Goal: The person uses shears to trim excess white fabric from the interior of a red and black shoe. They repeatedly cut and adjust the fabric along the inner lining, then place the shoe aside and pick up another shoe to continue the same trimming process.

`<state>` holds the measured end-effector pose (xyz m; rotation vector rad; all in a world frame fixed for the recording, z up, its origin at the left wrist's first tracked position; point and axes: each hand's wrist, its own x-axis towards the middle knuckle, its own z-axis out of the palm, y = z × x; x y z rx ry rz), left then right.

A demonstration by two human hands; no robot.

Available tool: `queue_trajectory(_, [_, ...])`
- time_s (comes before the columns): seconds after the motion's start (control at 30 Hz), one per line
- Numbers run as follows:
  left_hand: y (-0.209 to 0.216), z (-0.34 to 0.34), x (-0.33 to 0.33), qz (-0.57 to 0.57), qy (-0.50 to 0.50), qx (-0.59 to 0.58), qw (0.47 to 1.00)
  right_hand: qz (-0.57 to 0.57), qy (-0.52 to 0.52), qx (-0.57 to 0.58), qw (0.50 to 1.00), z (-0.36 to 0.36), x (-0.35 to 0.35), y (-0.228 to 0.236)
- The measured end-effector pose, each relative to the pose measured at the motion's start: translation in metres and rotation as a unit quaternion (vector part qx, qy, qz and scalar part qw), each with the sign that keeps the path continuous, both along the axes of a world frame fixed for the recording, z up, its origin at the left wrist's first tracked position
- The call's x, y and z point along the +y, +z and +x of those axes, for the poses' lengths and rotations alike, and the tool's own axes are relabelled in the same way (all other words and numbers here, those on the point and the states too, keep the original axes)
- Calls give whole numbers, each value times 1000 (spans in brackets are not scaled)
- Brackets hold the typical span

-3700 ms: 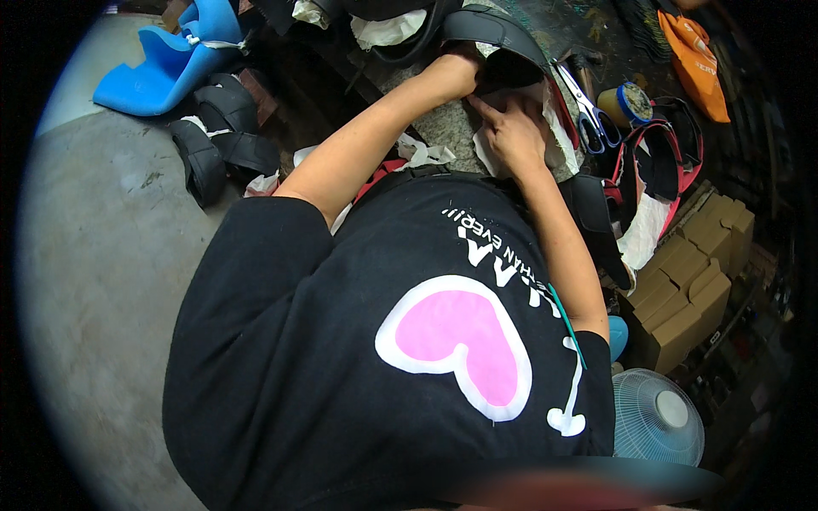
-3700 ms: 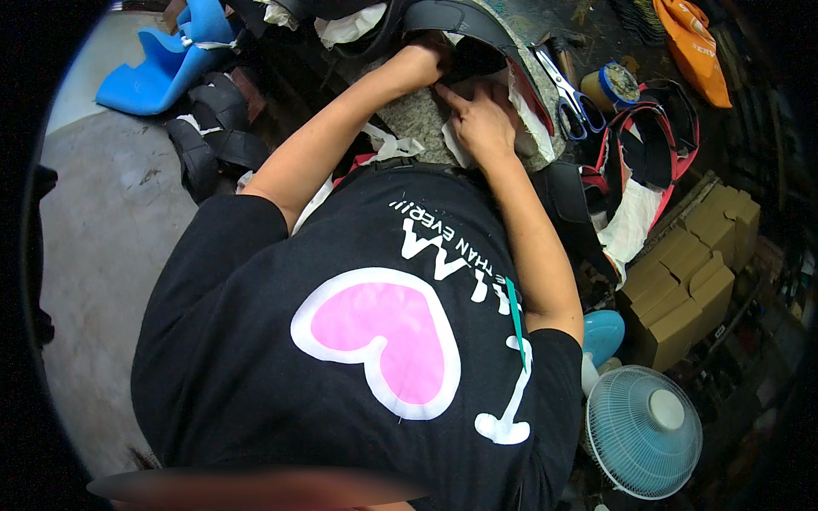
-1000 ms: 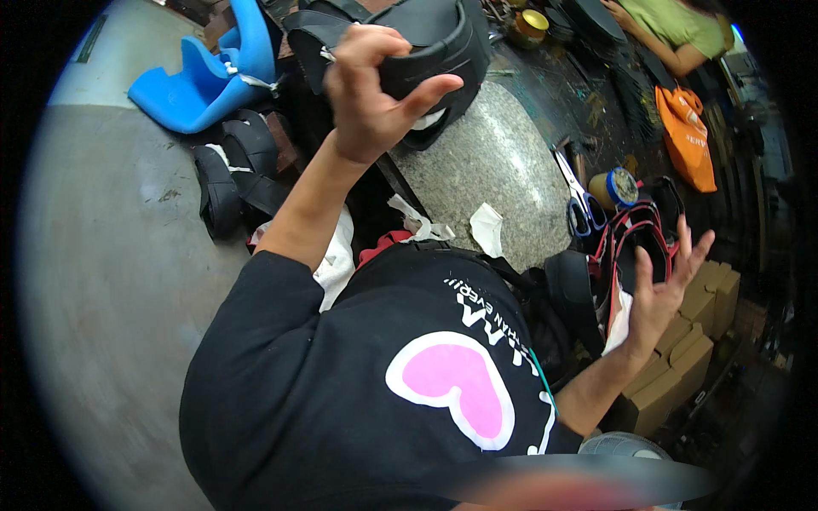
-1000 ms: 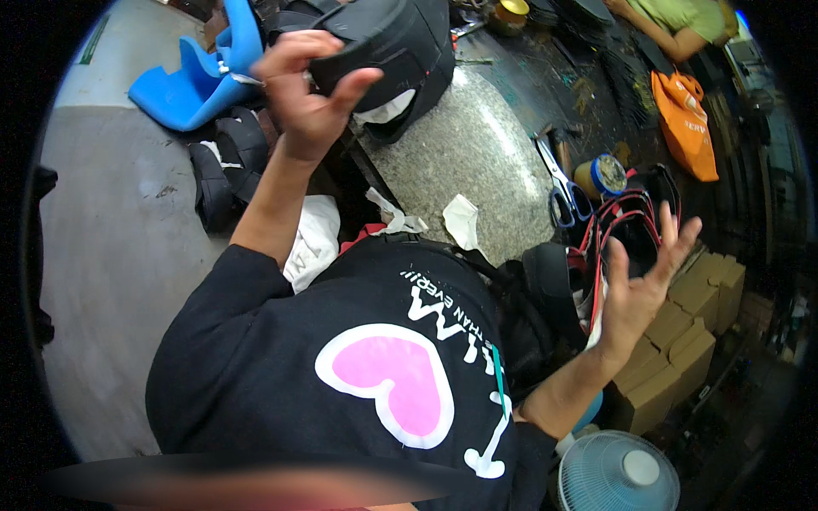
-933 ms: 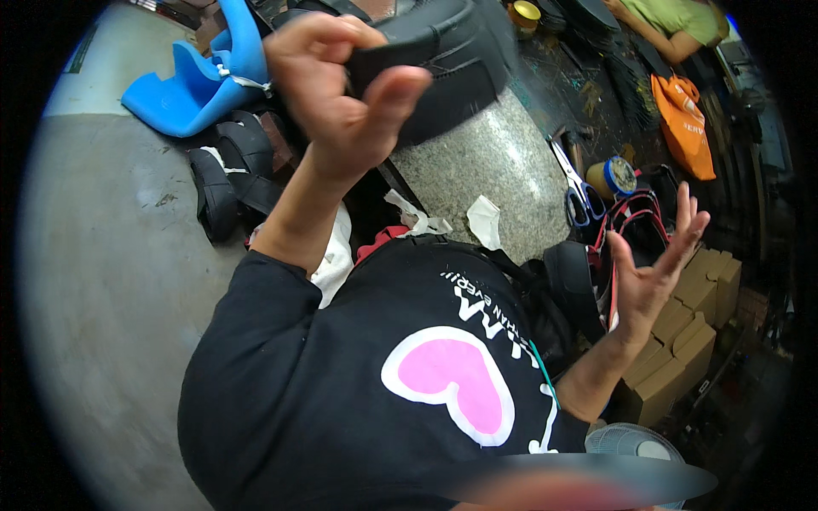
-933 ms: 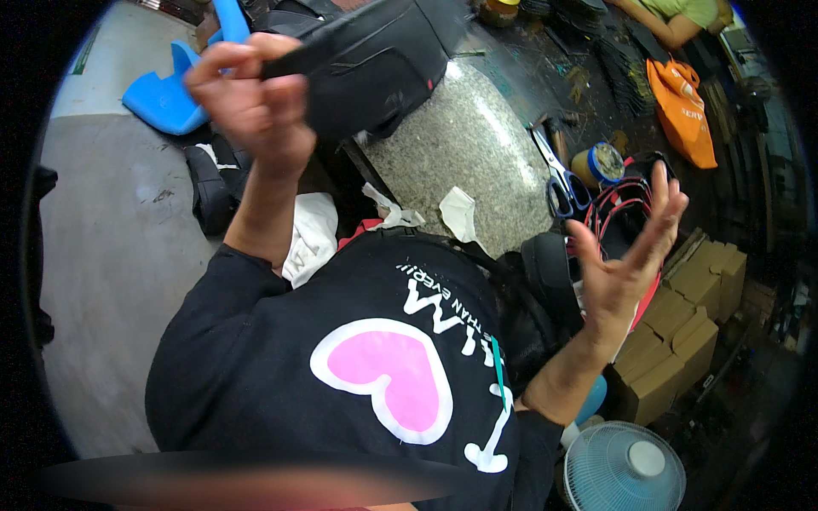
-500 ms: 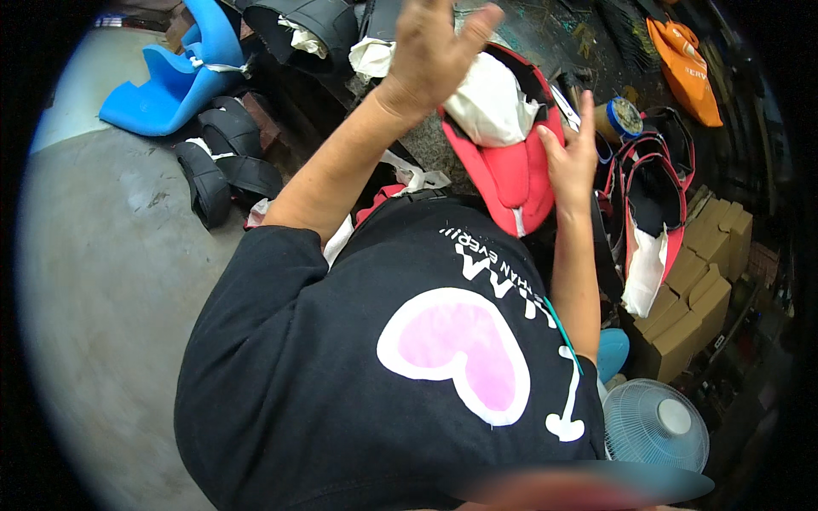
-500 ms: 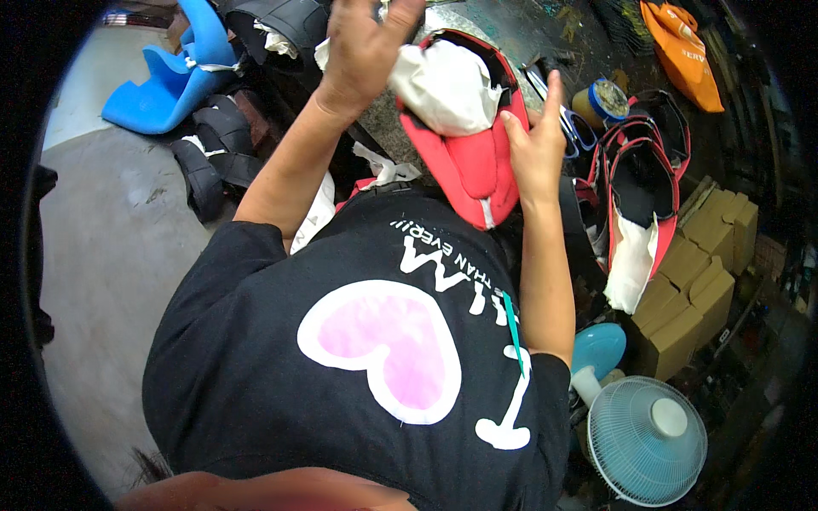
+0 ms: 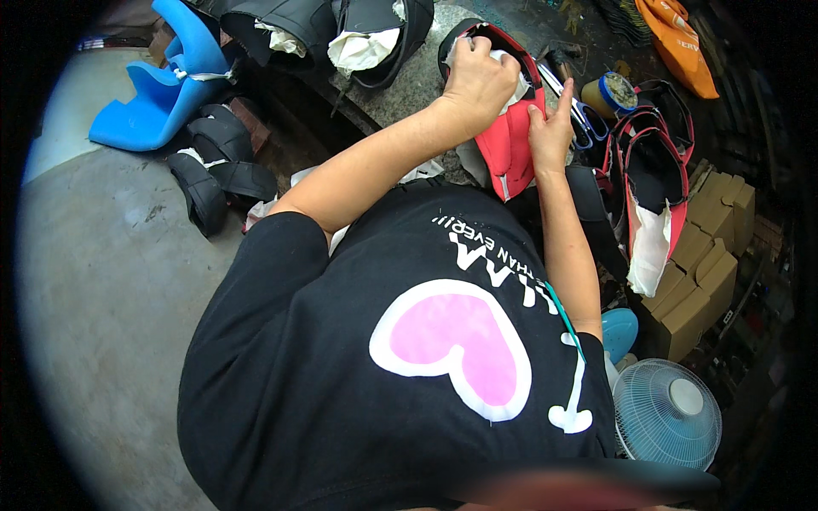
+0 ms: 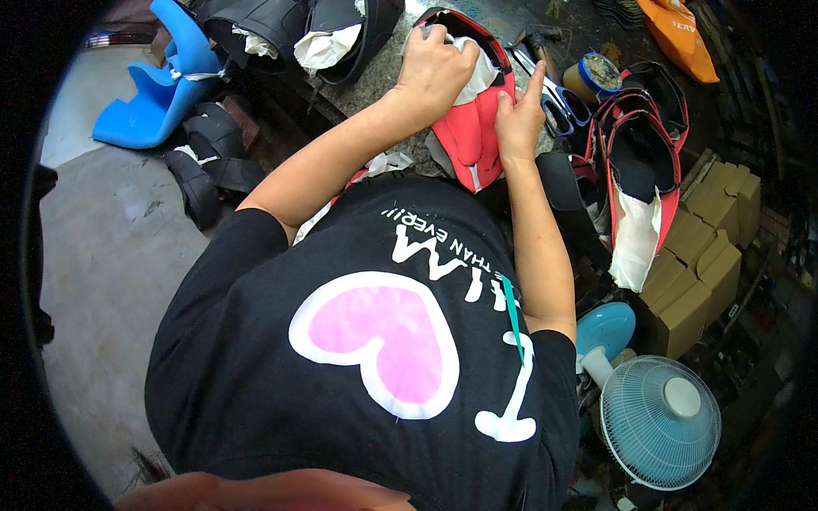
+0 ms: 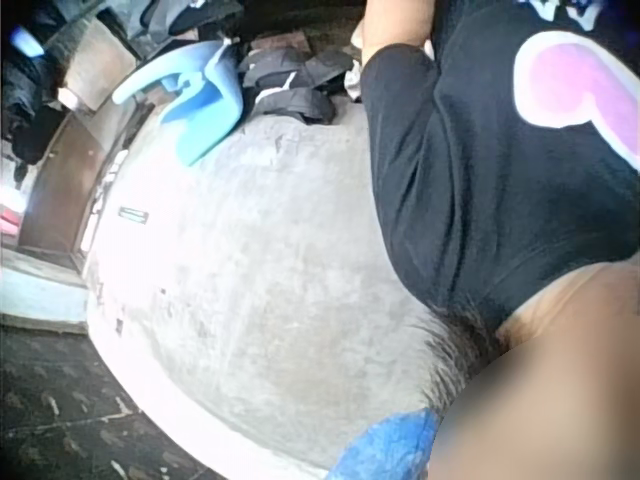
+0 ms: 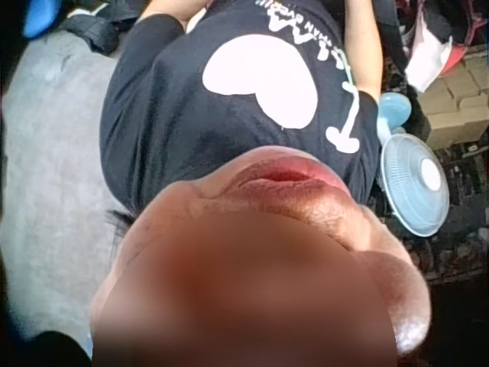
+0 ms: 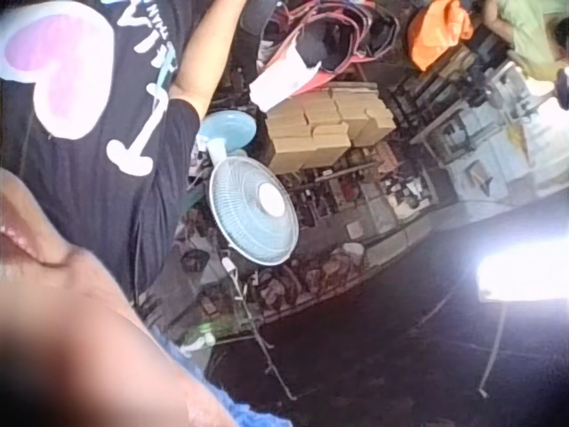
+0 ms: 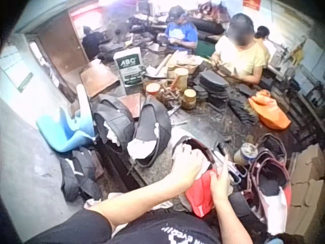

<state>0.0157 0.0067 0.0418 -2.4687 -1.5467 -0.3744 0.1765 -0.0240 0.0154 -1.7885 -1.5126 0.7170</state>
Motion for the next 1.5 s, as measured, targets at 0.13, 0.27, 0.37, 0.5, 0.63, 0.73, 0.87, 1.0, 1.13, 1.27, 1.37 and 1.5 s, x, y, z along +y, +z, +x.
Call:
queue_trajectory(0.13, [24,7,-9,-31,-21,-9,999,21,15,3,1000,1,10,-5])
queue_trajectory(0.27, [45,35,-50,-135,-109,-63,983,47,21,22,998,1,24,-13])
queue_trajectory(0.37, [62,26,-74,-262,-266,-145,916,-30,-15,22,999,4,23,-15])
queue_trajectory(0.5, [85,7,-65,-331,-408,-268,808,25,18,67,997,4,23,-22])
queue_trajectory(0.63, [70,2,3,15,-237,-460,856,73,49,47,995,4,30,-32])
queue_trajectory(0.73, [20,-9,24,-134,-38,-379,915,43,52,82,994,9,29,-39])
queue_trajectory(0.87, [-45,-4,-2,-270,-11,-293,917,-27,42,156,986,18,33,-44])
queue_trajectory(1.0, [-62,-8,-20,-223,-28,-296,928,-77,-12,327,942,21,35,-38])
queue_trajectory(1.13, [-52,-16,-27,-199,-45,-194,960,87,15,52,995,10,31,-7])
queue_trajectory(1.27, [-47,-10,-25,-277,-25,-235,931,238,128,56,961,-13,14,18])
queue_trajectory(1.37, [-48,-3,-25,-291,15,-227,929,127,67,143,979,-24,2,10])
queue_trajectory(1.5, [-53,-5,-33,-214,-38,-245,945,119,70,-86,987,2,-8,-13])
